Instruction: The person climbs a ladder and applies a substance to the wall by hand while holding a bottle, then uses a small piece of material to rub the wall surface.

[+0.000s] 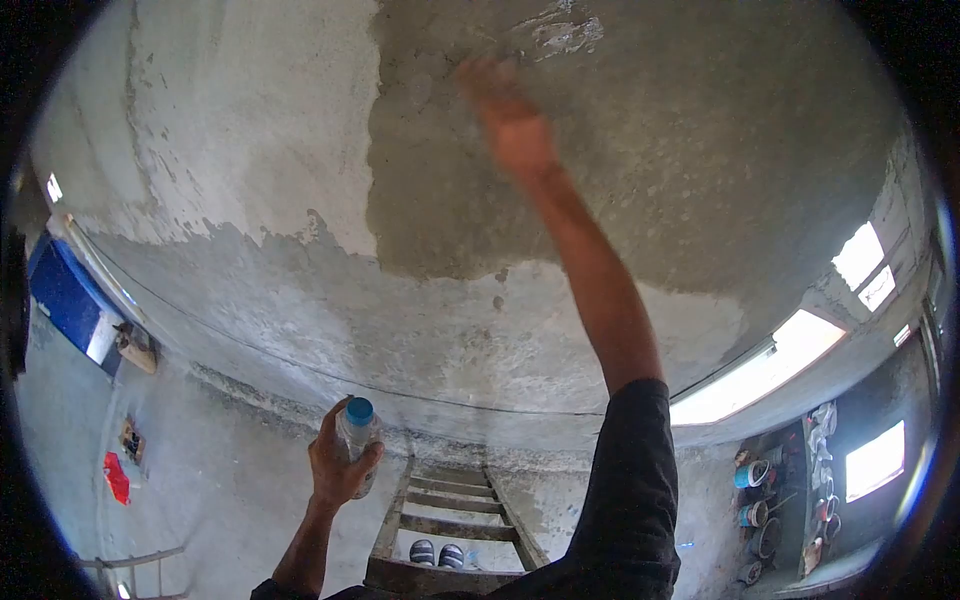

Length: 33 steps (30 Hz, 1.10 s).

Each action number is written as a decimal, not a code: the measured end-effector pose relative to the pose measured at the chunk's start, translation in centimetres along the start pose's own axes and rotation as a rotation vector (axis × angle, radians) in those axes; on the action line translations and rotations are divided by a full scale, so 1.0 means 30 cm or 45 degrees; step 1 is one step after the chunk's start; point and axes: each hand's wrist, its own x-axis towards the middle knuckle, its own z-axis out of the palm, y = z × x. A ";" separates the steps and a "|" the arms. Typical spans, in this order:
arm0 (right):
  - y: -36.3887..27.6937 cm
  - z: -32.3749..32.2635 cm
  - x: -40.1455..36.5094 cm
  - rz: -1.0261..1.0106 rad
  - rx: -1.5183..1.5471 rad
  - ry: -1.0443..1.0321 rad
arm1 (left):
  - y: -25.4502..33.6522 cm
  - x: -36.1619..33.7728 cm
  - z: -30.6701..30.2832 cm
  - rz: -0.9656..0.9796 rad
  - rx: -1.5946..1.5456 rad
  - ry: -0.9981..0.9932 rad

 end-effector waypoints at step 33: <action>0.164 -0.086 0.107 0.171 -0.406 0.133 | 0.027 -0.051 0.032 -0.011 0.044 -0.100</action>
